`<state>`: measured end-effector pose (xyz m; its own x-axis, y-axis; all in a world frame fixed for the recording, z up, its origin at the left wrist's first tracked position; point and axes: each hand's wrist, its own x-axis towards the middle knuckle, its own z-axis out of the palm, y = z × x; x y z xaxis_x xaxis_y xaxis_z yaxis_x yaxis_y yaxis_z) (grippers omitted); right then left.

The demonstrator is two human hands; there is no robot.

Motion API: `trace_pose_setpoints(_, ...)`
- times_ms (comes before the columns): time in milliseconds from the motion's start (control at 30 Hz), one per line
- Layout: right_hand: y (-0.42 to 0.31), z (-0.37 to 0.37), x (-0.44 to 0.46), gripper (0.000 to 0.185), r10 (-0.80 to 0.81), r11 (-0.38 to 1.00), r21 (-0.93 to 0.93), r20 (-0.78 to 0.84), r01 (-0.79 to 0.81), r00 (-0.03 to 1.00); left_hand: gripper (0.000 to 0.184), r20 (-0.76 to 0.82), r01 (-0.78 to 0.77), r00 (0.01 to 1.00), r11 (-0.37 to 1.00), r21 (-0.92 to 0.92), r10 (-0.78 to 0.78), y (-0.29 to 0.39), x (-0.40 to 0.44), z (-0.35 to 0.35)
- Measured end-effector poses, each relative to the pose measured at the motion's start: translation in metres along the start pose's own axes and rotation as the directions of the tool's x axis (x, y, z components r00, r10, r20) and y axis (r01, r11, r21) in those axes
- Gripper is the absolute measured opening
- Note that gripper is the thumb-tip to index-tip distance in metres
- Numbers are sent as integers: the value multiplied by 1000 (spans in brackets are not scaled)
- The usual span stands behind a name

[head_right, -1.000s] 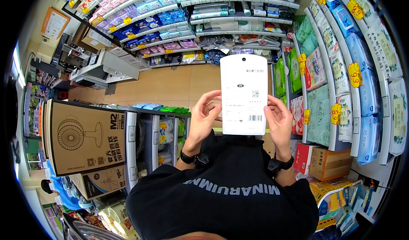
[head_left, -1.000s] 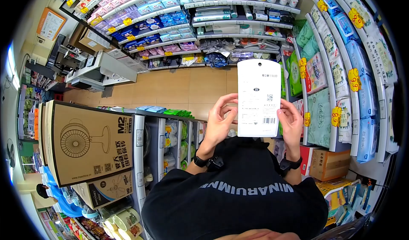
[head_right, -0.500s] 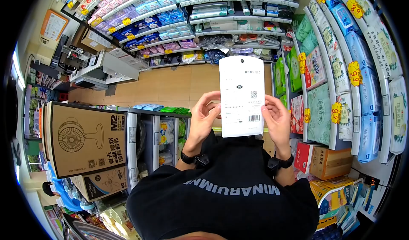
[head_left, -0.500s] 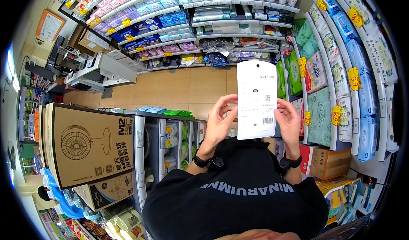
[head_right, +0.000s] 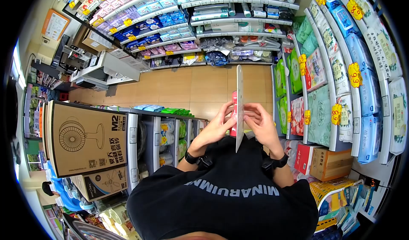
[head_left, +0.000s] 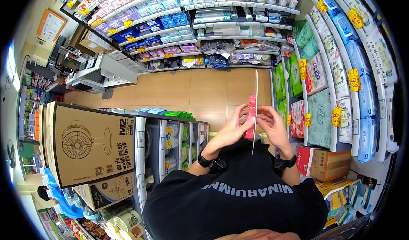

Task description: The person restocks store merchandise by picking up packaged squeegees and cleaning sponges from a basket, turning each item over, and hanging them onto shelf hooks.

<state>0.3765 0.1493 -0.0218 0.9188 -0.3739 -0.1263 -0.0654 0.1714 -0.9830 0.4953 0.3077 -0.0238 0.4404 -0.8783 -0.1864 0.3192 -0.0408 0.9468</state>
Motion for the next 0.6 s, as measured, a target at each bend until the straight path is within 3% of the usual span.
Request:
trace_pose_setpoints(200, -6, 7, -4, 33, 5, 998, -60, 26, -3, 1000, 82, -12, -8, 1000, 1000, -16, 8, -2, 0, 3)
trace_pose_setpoints(433, -22, 5, -12, 29, -30, 982, -184, 19, 33, 999, 82, -126, 6, 992, 993, 117, 9, 2, -3, -9)
trace_pose_setpoints(500, -26, 5, -14, 31, 19, 998, 68, -66, -14, 998, 80, -172, 13, 985, 991, 136, 11, 2, -5, -13)
trace_pose_setpoints(600, -21, -3, -12, 32, 31, 990, 140, -125, -14, 992, 66, -230, 24, 973, 999, 24, -18, 4, -6, -23)
